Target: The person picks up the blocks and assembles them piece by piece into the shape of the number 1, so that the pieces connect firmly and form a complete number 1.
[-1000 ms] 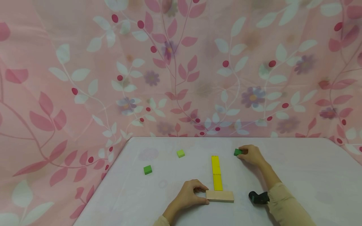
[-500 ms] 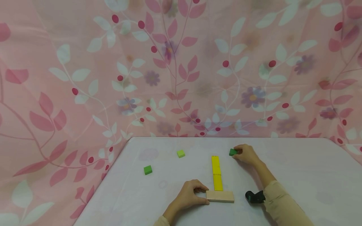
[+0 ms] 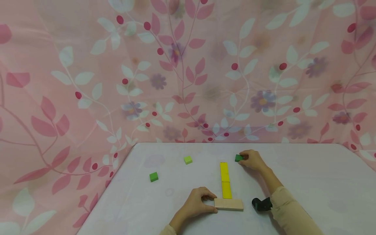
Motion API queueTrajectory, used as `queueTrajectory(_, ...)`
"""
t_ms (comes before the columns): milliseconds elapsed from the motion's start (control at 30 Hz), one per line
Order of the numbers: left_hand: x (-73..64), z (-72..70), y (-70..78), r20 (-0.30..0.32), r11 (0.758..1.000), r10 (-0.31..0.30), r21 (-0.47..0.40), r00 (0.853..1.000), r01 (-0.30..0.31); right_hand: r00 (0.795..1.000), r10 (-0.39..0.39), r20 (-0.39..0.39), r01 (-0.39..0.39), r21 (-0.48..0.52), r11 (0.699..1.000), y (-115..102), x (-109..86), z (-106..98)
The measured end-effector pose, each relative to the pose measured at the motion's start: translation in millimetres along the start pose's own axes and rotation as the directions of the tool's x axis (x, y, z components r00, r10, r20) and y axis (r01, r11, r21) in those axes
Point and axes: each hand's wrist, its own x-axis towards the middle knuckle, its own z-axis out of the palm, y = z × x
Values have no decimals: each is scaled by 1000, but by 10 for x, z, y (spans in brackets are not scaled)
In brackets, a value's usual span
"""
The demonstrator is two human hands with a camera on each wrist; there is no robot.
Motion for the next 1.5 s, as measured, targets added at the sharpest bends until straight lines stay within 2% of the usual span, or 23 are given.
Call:
queueTrajectory(500,4,-6,10,-2,1000,0,7,1000,0,999,-30,44,30,14,999,-100,116,80)
queueTrajectory(800,3,-8,5,-5,1000,8,12,1000,-7,996,-83,42,81,38,996,-135,161,143)
queueTrajectory(1267,8,-6,-20,2,1000,2,27,1000,-2,982,-141,124,123,142,982,-103,211,146)
queueTrajectory(1500,15,-7,-8,2,1000,-8,18,1000,8,970,-195,145,164,203,965,-63,212,139)
